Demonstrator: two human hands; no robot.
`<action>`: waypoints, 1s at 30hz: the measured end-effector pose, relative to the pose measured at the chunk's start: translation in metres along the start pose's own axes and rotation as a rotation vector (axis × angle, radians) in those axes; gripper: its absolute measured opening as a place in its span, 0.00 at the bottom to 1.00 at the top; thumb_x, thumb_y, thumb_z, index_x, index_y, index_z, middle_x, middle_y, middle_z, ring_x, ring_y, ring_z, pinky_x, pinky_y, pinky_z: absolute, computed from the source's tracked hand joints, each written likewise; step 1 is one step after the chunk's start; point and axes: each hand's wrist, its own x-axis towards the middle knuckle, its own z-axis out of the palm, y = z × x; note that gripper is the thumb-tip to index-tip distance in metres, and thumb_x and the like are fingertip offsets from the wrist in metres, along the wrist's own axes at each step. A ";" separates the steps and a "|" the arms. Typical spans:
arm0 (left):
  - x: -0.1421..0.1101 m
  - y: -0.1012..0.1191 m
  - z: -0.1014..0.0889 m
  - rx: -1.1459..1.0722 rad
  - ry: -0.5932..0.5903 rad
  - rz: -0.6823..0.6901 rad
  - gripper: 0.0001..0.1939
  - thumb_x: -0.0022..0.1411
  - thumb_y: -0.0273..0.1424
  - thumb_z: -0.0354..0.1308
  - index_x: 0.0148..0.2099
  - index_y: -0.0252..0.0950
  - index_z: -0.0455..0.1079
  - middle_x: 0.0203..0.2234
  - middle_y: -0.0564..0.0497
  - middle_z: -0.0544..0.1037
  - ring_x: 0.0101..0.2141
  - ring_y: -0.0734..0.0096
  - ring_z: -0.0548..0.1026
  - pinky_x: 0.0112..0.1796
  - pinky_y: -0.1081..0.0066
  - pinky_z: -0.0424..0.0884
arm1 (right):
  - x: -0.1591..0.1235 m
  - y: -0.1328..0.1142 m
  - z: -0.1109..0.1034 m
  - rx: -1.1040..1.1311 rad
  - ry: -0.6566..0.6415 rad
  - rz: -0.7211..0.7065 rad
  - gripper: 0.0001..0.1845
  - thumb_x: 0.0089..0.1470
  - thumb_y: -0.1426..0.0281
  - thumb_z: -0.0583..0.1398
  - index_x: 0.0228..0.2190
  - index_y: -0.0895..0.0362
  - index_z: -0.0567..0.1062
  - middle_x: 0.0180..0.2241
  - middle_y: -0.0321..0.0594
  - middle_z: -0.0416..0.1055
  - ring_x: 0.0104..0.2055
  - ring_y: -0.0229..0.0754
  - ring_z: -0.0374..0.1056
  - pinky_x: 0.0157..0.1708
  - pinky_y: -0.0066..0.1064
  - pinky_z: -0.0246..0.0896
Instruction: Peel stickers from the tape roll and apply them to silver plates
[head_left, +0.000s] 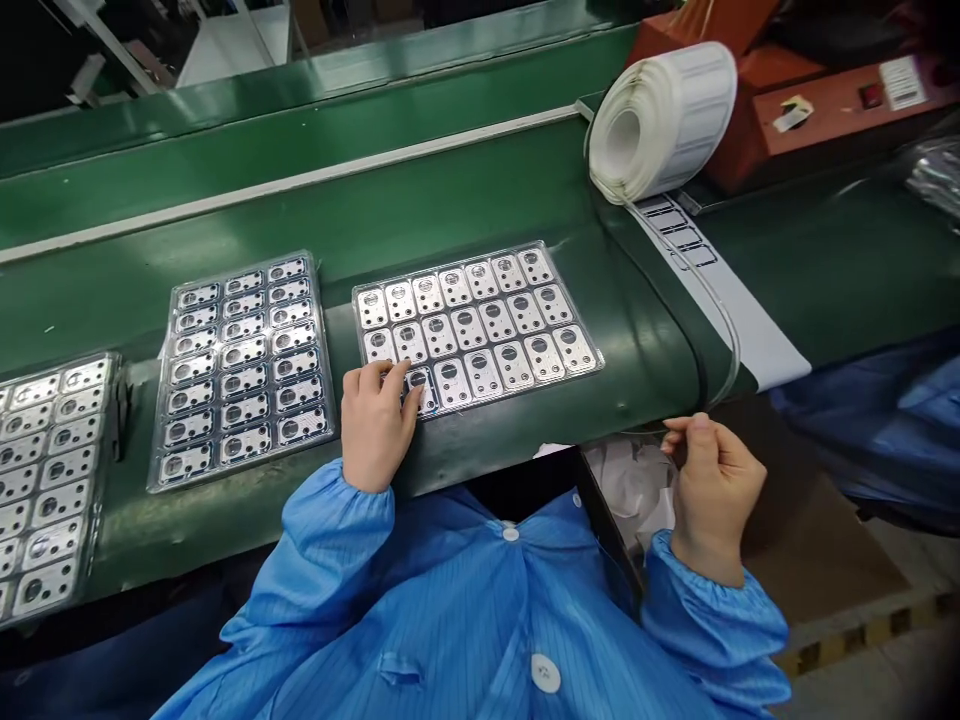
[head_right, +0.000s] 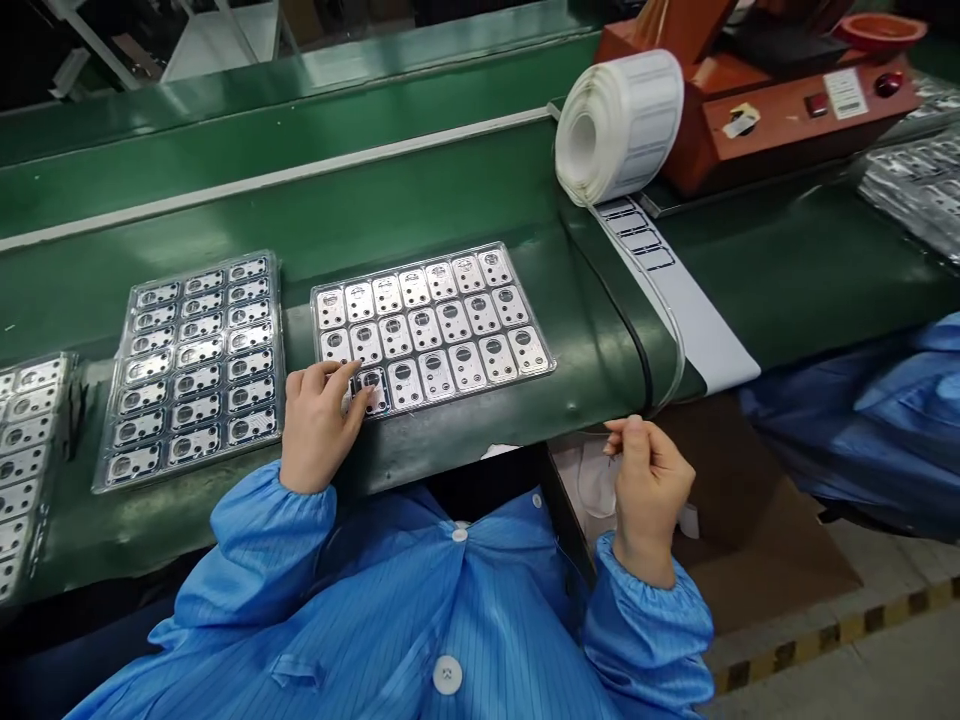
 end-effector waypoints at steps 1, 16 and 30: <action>-0.001 0.002 -0.001 -0.046 0.050 0.030 0.15 0.67 0.35 0.54 0.53 0.36 0.72 0.43 0.41 0.75 0.45 0.54 0.69 0.45 0.58 0.69 | 0.007 0.009 -0.004 0.004 0.076 0.009 0.19 0.59 0.55 0.60 0.28 0.58 0.77 0.23 0.34 0.67 0.25 0.36 0.62 0.27 0.30 0.57; -0.028 0.102 0.013 -0.903 -0.351 0.524 0.07 0.68 0.27 0.54 0.42 0.37 0.73 0.31 0.51 0.80 0.32 0.72 0.77 0.35 0.74 0.73 | 0.138 0.160 -0.041 0.076 0.207 0.249 0.19 0.62 0.61 0.60 0.50 0.58 0.71 0.52 0.45 0.68 0.50 0.47 0.68 0.49 0.46 0.67; 0.016 0.215 0.044 -1.006 -0.571 0.476 0.20 0.63 0.29 0.58 0.57 0.36 0.67 0.46 0.45 0.78 0.46 0.61 0.76 0.50 0.61 0.72 | 0.106 0.084 -0.115 0.195 -0.190 0.121 0.37 0.43 0.56 0.69 0.54 0.49 0.68 0.44 0.41 0.75 0.44 0.46 0.72 0.46 0.39 0.67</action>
